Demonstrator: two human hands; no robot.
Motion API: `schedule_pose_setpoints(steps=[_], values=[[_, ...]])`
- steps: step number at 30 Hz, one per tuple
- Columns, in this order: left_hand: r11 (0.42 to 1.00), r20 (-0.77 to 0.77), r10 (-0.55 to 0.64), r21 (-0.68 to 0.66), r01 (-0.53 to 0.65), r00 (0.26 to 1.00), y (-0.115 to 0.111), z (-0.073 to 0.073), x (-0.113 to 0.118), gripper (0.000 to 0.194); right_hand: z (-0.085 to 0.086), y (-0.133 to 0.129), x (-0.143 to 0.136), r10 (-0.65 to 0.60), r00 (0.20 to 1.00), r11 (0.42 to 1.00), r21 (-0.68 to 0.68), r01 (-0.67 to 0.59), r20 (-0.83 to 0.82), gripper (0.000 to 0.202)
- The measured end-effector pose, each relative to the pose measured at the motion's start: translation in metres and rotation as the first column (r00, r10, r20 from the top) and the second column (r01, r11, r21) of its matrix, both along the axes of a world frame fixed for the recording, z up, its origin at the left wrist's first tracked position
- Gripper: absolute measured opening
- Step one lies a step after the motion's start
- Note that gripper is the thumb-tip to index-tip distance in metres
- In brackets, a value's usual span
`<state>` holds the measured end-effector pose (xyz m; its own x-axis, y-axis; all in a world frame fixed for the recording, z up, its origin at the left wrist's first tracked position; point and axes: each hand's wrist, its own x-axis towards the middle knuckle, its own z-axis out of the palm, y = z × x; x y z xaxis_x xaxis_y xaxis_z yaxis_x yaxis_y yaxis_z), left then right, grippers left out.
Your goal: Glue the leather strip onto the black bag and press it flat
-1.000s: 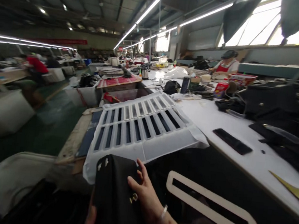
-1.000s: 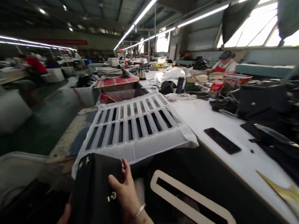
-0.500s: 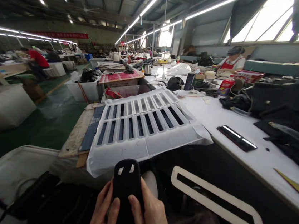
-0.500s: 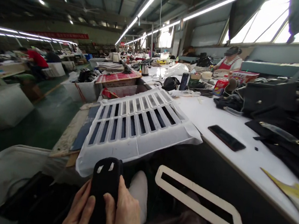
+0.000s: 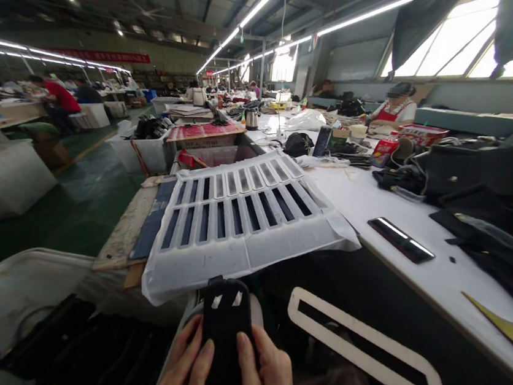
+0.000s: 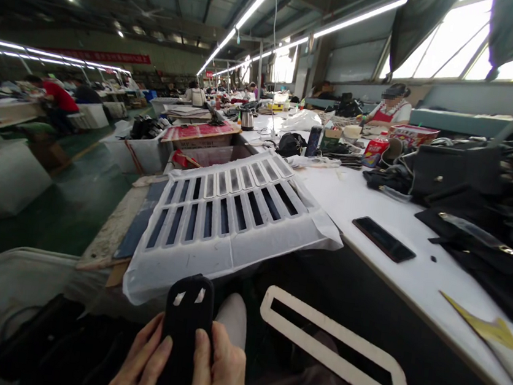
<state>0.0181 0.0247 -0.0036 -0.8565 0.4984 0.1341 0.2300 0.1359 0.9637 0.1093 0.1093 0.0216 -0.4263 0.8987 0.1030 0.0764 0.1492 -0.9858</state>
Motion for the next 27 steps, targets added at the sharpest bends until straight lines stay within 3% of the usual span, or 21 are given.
schedule_pose_setpoints(steps=[3, 7, 12, 17, 23, 25, 27], values=[[0.998, 0.085, 0.004, 0.057, -0.009, 0.996, 0.011, 0.004, -0.001, 0.043, 0.000, 0.006, 0.002, 0.044, 0.998, 0.993, -0.107, -0.049, -0.045, 0.044], [0.996, 0.150, -0.034, 0.087, 0.021, 0.988, 0.028, 0.024, -0.007, 0.054, 0.007, 0.020, 0.002, 0.115, 0.990, 0.962, -0.240, -0.133, -0.086, 0.042], [0.991, -0.017, -0.071, 0.114, 0.072, 0.997, 0.040, 0.046, -0.005, 0.030, 0.009, 0.028, 0.000, 0.074, 0.997, 0.990, -0.117, -0.078, -0.039, 0.042], [0.982, -0.056, -0.078, 0.166, 0.086, 0.995, 0.041, 0.038, 0.001, 0.025, 0.004, 0.024, -0.001, 0.016, 1.000, 0.995, -0.093, -0.016, -0.004, 0.044], [0.989, 0.009, -0.060, 0.137, 0.058, 0.998, 0.039, 0.021, -0.011, 0.028, 0.005, 0.025, -0.004, 0.069, 0.997, 0.992, -0.099, -0.072, -0.036, 0.041], [0.980, -0.013, -0.142, 0.140, 0.143, 0.990, 0.040, 0.025, -0.024, 0.037, 0.008, 0.026, -0.006, 0.127, 0.990, 0.984, -0.122, -0.133, -0.056, 0.040], [0.939, -0.018, -0.322, 0.121, 0.322, 0.947, 0.042, 0.033, -0.040, 0.044, 0.011, 0.027, -0.006, 0.202, 0.977, 0.965, -0.154, -0.211, -0.072, 0.040]])
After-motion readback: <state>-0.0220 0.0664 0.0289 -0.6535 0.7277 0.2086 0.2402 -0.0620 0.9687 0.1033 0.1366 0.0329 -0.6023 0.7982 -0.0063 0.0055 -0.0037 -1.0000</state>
